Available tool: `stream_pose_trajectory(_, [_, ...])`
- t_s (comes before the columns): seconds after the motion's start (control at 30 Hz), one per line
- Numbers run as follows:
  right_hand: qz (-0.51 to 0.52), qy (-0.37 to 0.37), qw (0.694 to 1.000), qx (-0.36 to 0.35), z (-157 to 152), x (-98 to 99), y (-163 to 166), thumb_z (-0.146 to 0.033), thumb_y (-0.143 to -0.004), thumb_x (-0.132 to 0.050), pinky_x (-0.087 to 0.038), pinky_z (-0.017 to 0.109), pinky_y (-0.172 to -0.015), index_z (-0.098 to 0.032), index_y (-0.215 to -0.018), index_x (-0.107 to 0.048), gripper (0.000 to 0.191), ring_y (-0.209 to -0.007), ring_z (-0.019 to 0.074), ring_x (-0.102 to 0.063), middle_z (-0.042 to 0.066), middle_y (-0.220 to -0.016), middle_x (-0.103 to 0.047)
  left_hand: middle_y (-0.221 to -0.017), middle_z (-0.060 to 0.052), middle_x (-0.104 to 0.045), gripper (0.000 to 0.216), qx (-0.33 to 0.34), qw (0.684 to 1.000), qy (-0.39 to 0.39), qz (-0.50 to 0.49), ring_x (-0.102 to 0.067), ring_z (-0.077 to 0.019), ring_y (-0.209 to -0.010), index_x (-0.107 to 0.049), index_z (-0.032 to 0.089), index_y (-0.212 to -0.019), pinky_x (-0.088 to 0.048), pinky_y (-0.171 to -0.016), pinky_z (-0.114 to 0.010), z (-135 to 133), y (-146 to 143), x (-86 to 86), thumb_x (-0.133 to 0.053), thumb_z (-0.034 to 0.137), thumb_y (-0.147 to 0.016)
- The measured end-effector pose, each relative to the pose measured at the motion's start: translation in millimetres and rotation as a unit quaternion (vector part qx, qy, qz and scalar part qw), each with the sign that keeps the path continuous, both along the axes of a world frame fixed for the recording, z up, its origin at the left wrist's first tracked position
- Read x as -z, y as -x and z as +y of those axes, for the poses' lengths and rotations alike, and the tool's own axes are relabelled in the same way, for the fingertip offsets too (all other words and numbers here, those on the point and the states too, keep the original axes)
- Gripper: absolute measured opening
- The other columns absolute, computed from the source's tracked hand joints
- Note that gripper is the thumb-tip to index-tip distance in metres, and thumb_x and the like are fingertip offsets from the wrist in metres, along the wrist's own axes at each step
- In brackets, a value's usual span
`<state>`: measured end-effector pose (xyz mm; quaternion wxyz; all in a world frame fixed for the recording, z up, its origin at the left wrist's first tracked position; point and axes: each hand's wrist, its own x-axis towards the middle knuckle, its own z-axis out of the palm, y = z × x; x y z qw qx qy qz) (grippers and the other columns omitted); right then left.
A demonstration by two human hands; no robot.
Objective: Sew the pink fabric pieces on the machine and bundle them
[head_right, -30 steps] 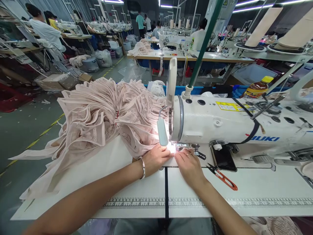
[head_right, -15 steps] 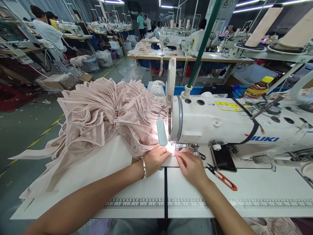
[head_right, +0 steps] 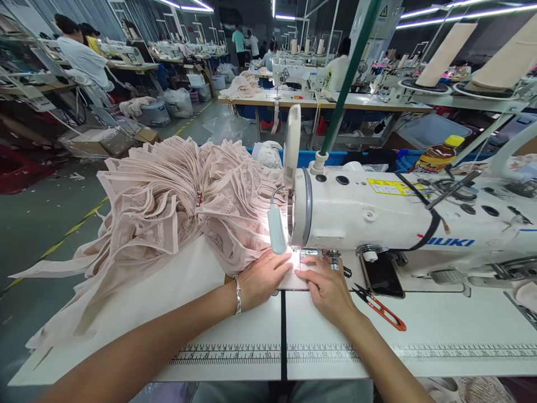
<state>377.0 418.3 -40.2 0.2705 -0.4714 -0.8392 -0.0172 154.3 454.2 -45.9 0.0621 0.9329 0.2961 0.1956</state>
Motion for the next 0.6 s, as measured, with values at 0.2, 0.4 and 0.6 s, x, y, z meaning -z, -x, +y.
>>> stream_pose_trajectory(0.2, [-0.004, 0.016, 1.0, -0.01, -1, 6.5, -2, -0.009, -0.092, -0.042, -0.046, 0.041, -0.095, -0.029, -0.099, -0.073, 0.037, -0.107, 0.0192, -0.064, 0.002, -0.113, -0.072, -0.127, -0.014, -0.055, 0.028, -0.001, 1.0, 0.018, 0.015, -0.054, -0.0253, -0.115, -0.055, 0.016, -0.106, -0.047, -0.1, -0.042, 1, 0, -2.4, -0.047, 0.001, -0.083])
stream_pose_trajectory(0.4, [-0.017, 0.02, 1.0, -0.009, 0, 12.7, -2, -0.009, -0.091, -0.042, -0.045, 0.045, -0.1, -0.029, -0.107, -0.072, 0.04, -0.108, 0.0209, -0.063, 0.003, -0.118, -0.071, -0.131, -0.015, -0.054, 0.036, 0.011, 0.999, 0.035, 0.011, -0.051, -0.0275, -0.122, -0.053, 0.016, -0.109, -0.047, -0.1, -0.044, 4, 1, -2.9, -0.051, -0.001, -0.077])
stream_pose_trajectory(0.6, [-0.046, -0.001, 0.999, -0.008, 2, 11.7, 0, -0.006, -0.089, -0.041, -0.041, 0.043, -0.102, -0.026, -0.108, -0.069, 0.039, -0.108, 0.0202, -0.063, 0.004, -0.119, -0.07, -0.131, -0.014, -0.054, 0.035, 0.005, 0.999, 0.042, 0.008, -0.05, -0.0269, -0.124, -0.055, 0.016, -0.108, -0.049, -0.097, -0.042, 7, 1, -6.7, -0.053, -0.001, -0.077])
